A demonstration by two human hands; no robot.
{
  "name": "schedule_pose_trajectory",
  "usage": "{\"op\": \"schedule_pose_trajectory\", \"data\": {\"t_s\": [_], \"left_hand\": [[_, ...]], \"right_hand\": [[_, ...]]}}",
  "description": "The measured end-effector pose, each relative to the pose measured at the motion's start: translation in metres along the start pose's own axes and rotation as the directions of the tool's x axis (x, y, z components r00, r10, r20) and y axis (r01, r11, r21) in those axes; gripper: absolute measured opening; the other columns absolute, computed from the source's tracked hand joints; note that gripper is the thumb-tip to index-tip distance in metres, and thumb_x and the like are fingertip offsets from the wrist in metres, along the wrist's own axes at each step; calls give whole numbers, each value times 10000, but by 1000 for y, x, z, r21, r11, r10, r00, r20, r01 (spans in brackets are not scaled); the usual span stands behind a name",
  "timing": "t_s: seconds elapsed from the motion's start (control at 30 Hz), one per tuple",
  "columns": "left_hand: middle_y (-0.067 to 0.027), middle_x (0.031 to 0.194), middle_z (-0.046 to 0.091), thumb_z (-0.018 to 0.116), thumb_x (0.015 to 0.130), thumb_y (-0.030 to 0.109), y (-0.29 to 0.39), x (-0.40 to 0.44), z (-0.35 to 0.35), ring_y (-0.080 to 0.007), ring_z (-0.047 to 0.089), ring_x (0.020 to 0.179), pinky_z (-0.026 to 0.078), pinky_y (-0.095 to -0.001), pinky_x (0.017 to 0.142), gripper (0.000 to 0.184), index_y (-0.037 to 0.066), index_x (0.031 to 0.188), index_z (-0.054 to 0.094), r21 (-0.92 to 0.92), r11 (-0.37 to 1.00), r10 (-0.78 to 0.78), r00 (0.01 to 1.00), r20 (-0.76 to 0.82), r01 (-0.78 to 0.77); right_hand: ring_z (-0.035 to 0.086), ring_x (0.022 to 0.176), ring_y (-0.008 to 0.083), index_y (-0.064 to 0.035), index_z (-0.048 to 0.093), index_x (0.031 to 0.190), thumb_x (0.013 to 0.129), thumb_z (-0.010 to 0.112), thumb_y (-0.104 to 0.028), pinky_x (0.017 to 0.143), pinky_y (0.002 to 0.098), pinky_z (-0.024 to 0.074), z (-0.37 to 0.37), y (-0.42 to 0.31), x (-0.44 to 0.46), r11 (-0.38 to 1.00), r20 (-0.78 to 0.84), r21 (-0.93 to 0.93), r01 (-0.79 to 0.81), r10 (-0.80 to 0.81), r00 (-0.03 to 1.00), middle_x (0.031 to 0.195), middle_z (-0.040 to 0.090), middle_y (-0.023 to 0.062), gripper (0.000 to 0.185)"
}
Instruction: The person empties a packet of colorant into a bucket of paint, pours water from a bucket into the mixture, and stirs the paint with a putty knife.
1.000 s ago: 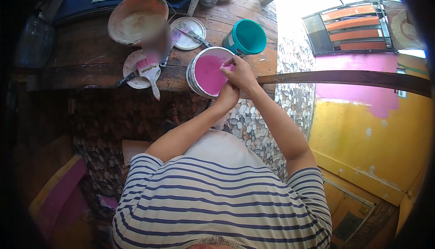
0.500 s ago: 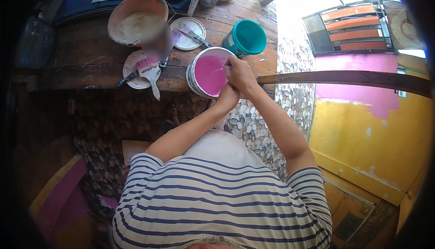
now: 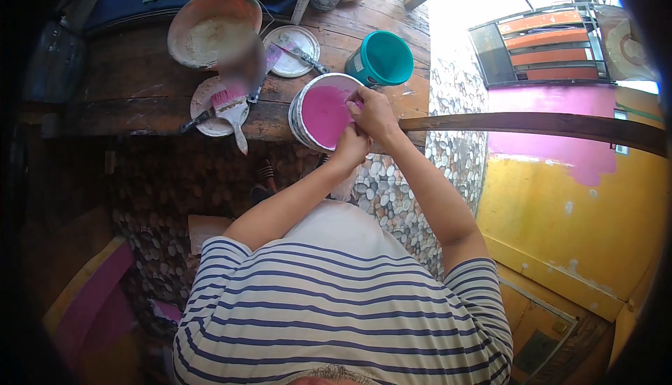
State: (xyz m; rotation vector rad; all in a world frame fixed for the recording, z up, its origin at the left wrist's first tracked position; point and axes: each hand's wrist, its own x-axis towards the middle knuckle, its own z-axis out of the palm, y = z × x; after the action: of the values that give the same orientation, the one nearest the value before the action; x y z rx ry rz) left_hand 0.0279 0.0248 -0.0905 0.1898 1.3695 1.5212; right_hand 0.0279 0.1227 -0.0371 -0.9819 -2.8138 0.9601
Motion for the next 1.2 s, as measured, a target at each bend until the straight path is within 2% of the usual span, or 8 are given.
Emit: {"op": "schedule_pose_trajectory", "data": {"t_s": [0.13, 0.4, 0.5, 0.57, 0.7, 0.77, 0.87, 1.2], "left_hand": [[-17, 650, 512, 458, 1028, 269, -7, 1, 2, -103, 455, 448, 355, -291, 370, 238, 41, 975, 503, -24, 1000, 1, 1000, -14, -1], [-20, 738, 553, 448, 1038, 248, -40, 28, 2, -94, 492, 517, 378, -283, 413, 214, 47, 1070, 514, 68, 993, 99, 994, -45, -96], [-48, 794, 592, 451, 1038, 234, -41, 32, 4, -103, 525, 544, 381, -293, 429, 228, 34, 1124, 517, 75, 942, 334, 928, -167, -326], [-312, 1137, 631, 509, 978, 196, -20, 20, -2, -426, 628, 1083, 490, -445, 895, 369, -71, 1232, 496, -46, 923, 378, 923, -78, -382], [-281, 1023, 662, 493, 971, 194, -4, 8, -7, -356, 682, 941, 525, -418, 788, 352, -54, 1221, 492, 174, 985, 23, 999, -40, -16], [-74, 770, 591, 453, 972, 191, 14, -4, -11, -138, 544, 580, 413, -302, 498, 166, 49, 1005, 531, -142, 981, -129, 991, 39, 133], [-59, 760, 578, 421, 974, 192, 11, -2, -25, -146, 523, 559, 387, -296, 475, 153, 71, 961, 513, -403, 896, -109, 972, 208, 187], [-63, 905, 638, 418, 1046, 178, 21, -3, -28, -161, 668, 758, 532, -284, 579, 254, 15, 1184, 556, -392, 915, -36, 986, 164, 99]], "right_hand": [[697, 780, 224, -12, 708, 964, 854, 699, -143, 724, 342, 546, 5, 4, 0, 999, -35, -29, 27, -28, 999, 842, 710, 146, 171], [703, 813, 229, -11, 699, 1023, 868, 701, -190, 765, 341, 547, -6, -4, -8, 990, 3, 124, -67, 68, 998, 896, 720, 158, 237], [707, 838, 245, -7, 686, 1037, 858, 701, -189, 788, 356, 548, -6, 2, -12, 981, 3, 175, -88, 89, 996, 922, 723, 157, 256], [707, 850, 236, -3, 681, 1045, 859, 699, -181, 795, 354, 548, -5, 9, -14, 984, 7, 139, -107, 107, 994, 932, 724, 146, 258], [699, 865, 219, 15, 675, 1036, 846, 720, -201, 808, 348, 541, -4, 25, -14, 973, 52, 194, -128, 120, 991, 940, 721, 140, 291], [696, 869, 211, 18, 675, 1035, 839, 729, -208, 812, 347, 540, -6, 31, -11, 953, 58, 270, -139, 128, 990, 938, 722, 137, 305], [683, 851, 196, 29, 675, 1028, 848, 738, -249, 795, 337, 533, -10, 33, -10, 948, 36, 279, -152, 148, 988, 929, 720, 136, 337], [644, 727, 149, 28, 673, 917, 878, 729, -331, 663, 315, 523, -19, 20, -22, 915, 186, 250, -318, 277, 943, 828, 687, 93, 365]]}}
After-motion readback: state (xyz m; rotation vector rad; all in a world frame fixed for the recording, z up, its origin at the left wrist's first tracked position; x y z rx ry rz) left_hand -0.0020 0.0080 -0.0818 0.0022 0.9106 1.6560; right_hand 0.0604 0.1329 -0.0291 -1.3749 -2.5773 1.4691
